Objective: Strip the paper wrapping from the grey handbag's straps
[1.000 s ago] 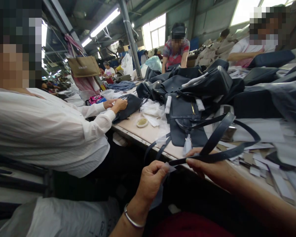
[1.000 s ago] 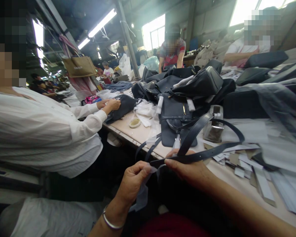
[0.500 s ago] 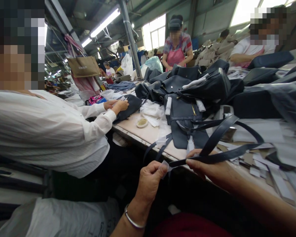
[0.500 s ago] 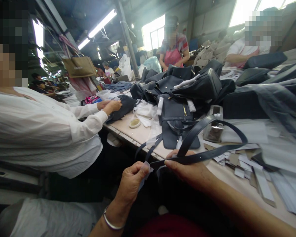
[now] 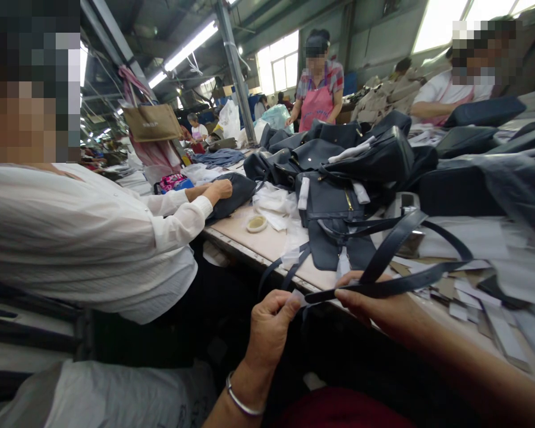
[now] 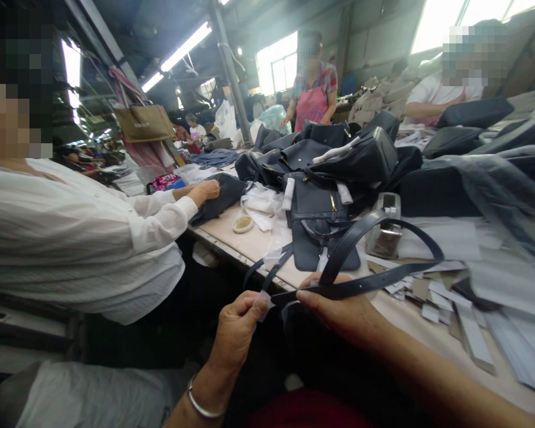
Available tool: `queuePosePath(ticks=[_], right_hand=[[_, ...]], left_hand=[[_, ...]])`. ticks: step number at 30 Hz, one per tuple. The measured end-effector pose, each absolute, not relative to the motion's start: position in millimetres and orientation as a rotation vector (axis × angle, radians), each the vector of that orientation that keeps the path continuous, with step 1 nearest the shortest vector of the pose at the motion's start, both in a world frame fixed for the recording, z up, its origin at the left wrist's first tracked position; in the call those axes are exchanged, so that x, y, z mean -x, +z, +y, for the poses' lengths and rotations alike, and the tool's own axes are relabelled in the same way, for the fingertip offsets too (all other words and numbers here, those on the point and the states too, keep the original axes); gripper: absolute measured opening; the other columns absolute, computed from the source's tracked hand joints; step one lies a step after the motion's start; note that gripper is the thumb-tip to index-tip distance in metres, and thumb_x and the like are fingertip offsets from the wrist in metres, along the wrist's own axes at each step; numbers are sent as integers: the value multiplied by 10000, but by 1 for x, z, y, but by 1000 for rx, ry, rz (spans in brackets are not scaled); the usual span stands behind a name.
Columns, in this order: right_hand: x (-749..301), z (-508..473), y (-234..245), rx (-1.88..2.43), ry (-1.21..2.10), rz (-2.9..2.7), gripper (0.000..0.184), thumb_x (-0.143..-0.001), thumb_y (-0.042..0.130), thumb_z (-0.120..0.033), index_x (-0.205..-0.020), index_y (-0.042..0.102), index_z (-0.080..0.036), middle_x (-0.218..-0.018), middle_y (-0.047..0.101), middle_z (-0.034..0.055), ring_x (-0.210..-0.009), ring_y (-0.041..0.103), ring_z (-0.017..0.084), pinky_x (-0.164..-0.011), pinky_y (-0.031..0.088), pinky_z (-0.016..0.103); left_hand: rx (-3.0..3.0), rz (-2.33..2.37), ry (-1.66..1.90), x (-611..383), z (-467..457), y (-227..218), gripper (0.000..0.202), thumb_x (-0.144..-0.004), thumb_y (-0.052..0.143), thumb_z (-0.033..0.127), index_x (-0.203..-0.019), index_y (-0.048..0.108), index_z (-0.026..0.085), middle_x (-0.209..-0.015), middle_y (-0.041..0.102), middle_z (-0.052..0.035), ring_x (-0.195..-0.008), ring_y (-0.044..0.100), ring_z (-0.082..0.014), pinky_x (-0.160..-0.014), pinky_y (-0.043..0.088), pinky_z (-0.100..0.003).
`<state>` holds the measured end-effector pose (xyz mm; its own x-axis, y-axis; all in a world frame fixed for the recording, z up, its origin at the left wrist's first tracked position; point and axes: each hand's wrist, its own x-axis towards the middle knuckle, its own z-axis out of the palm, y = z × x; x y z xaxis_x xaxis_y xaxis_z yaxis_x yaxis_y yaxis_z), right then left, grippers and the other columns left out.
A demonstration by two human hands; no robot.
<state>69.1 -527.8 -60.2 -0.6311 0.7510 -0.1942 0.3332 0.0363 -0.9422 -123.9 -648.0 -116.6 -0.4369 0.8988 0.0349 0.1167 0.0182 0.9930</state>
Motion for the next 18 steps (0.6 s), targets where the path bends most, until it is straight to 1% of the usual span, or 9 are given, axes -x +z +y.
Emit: queuePosePath(ticks=[6,9,10,12,14,15,16,18], right_hand=[[-71,-527,-71,1109,1690,-1918,342,-797,664,-503,-799,677,-161,-493,482,-33,-445,433,112,-425,309,233],[-67,-529,-74,1085,1647,-1981,292,-819,651,-465,-815,689,-176,-511,512,-27,-453,455,121,-426,325,237],[-65,-530,-75,1053,1612,-2014,270,-826,649,-450,-813,695,-184,-537,547,-17,-484,489,132,-449,358,242],[-59,-533,-77,960,1544,-2080,229,-834,648,-411,-782,699,-194,-628,632,9,-600,573,161,-555,443,260],[-53,-535,-81,873,1538,-2132,214,-835,649,-387,-748,695,-197,-727,684,25,-711,614,180,-656,479,273],[-52,-535,-83,860,1568,-2146,217,-832,651,-395,-756,694,-197,-731,682,23,-703,609,176,-647,477,269],[-52,-534,-84,873,1615,-2139,235,-831,651,-422,-780,694,-197,-685,657,12,-644,585,162,-593,461,260],[-56,-528,-87,930,1726,-2049,327,-830,638,-513,-841,683,-189,-559,552,-25,-507,490,130,-476,389,240]], left_hand=[[-1045,1617,1460,123,-648,-113,267,-846,714,417,-789,777,164,-820,667,-50,-777,599,-166,-769,478,-275],[-1070,1614,1422,120,-648,-110,267,-854,702,416,-808,778,164,-840,682,-60,-801,617,-179,-785,487,-280],[-1084,1602,1401,118,-647,-110,260,-856,700,412,-832,779,166,-856,693,-65,-817,625,-186,-794,489,-282],[-1104,1577,1355,113,-646,-110,250,-853,703,405,-853,778,167,-867,706,-68,-826,629,-192,-787,491,-280],[-1094,1578,1318,109,-645,-112,251,-846,707,400,-826,773,158,-832,702,-63,-786,613,-181,-743,483,-271],[-1073,1591,1305,108,-645,-114,258,-842,708,400,-803,770,153,-801,693,-58,-755,598,-172,-713,473,-266],[-1040,1613,1301,107,-645,-116,265,-839,708,401,-787,767,148,-768,682,-51,-724,579,-163,-687,461,-261],[-961,1651,1301,108,-646,-122,275,-838,702,408,-795,769,145,-733,668,-39,-687,550,-149,-659,439,-256]])
